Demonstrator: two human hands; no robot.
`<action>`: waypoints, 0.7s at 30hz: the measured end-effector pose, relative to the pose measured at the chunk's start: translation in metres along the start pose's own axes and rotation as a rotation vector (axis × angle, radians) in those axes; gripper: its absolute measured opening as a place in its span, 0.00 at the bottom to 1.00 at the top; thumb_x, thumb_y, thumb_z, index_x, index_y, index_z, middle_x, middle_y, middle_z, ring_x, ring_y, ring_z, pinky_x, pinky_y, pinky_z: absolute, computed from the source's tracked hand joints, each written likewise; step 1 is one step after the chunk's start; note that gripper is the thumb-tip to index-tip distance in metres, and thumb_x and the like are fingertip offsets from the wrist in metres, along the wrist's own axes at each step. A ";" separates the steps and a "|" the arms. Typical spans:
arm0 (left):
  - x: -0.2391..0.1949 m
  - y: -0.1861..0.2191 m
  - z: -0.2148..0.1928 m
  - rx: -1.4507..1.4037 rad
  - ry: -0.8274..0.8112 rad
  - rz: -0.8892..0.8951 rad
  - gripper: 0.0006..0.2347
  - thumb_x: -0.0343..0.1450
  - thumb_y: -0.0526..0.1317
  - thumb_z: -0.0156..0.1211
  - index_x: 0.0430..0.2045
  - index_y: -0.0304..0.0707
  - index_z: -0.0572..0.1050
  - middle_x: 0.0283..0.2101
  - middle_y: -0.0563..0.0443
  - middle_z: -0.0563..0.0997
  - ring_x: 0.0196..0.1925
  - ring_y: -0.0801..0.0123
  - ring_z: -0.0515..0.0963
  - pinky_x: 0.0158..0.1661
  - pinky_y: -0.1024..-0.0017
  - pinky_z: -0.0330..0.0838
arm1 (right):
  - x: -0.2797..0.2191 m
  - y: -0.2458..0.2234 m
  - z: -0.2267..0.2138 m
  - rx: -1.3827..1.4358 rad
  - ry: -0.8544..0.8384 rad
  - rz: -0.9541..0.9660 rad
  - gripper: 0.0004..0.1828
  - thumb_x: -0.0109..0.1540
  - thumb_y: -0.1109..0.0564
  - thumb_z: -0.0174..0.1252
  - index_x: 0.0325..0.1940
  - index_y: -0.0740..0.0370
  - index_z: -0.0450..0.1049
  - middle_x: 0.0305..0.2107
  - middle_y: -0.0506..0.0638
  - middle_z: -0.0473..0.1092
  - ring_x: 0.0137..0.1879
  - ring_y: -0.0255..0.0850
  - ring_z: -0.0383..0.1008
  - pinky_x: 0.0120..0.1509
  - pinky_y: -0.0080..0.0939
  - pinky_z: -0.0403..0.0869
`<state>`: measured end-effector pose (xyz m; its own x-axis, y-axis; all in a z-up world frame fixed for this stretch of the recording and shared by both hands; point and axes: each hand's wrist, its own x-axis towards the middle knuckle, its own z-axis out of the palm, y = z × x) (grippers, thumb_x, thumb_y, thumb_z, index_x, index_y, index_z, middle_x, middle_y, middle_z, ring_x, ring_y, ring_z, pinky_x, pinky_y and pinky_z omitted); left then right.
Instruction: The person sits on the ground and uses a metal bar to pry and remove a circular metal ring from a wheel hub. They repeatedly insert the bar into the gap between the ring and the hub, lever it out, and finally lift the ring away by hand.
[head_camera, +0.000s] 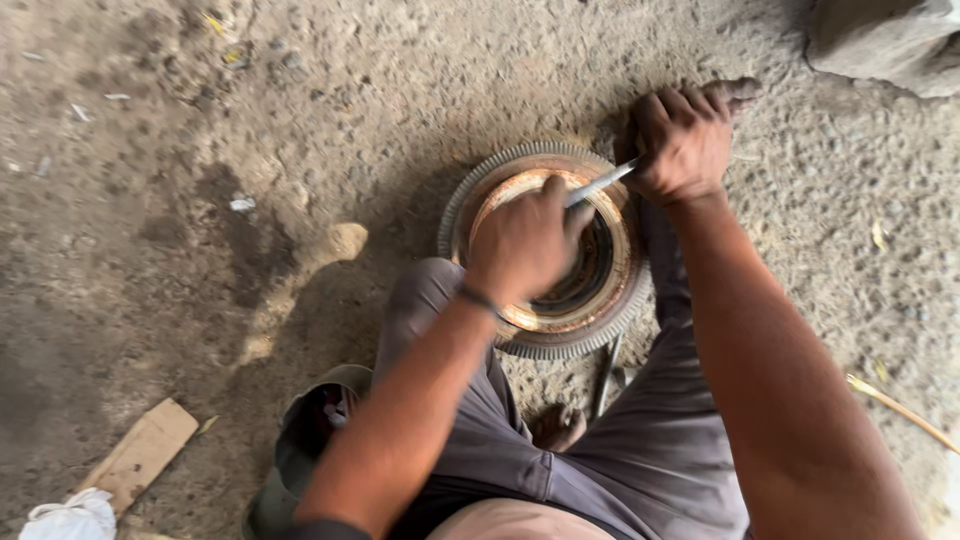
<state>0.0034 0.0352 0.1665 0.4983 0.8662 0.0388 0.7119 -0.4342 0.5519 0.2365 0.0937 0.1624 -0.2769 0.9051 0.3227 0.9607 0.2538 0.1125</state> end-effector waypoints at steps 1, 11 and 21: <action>-0.012 0.009 0.001 -0.026 -0.036 -0.033 0.22 0.77 0.49 0.47 0.55 0.26 0.66 0.15 0.53 0.70 0.11 0.71 0.68 0.12 0.69 0.66 | 0.008 -0.001 0.004 -0.030 -0.048 0.069 0.10 0.71 0.53 0.55 0.37 0.55 0.76 0.35 0.53 0.75 0.45 0.49 0.75 0.55 0.57 0.76; -0.030 -0.011 0.005 -0.239 0.113 -0.004 0.12 0.76 0.38 0.55 0.48 0.29 0.66 0.23 0.38 0.79 0.26 0.47 0.82 0.26 0.54 0.72 | -0.046 -0.080 -0.009 0.538 0.416 0.391 0.37 0.72 0.58 0.59 0.78 0.73 0.48 0.70 0.70 0.58 0.77 0.62 0.58 0.82 0.61 0.62; -0.021 -0.013 -0.040 -0.069 0.589 0.335 0.15 0.73 0.49 0.59 0.44 0.36 0.74 0.38 0.39 0.82 0.41 0.50 0.83 0.44 0.56 0.77 | 0.000 -0.078 -0.070 0.257 -0.630 -0.107 0.26 0.54 0.58 0.64 0.58 0.50 0.77 0.52 0.49 0.77 0.60 0.46 0.75 0.75 0.54 0.64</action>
<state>-0.0361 0.0328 0.1921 0.3196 0.6863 0.6533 0.5236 -0.7026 0.4819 0.1596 0.0503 0.2194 -0.3806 0.8766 -0.2945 0.9246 0.3551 -0.1379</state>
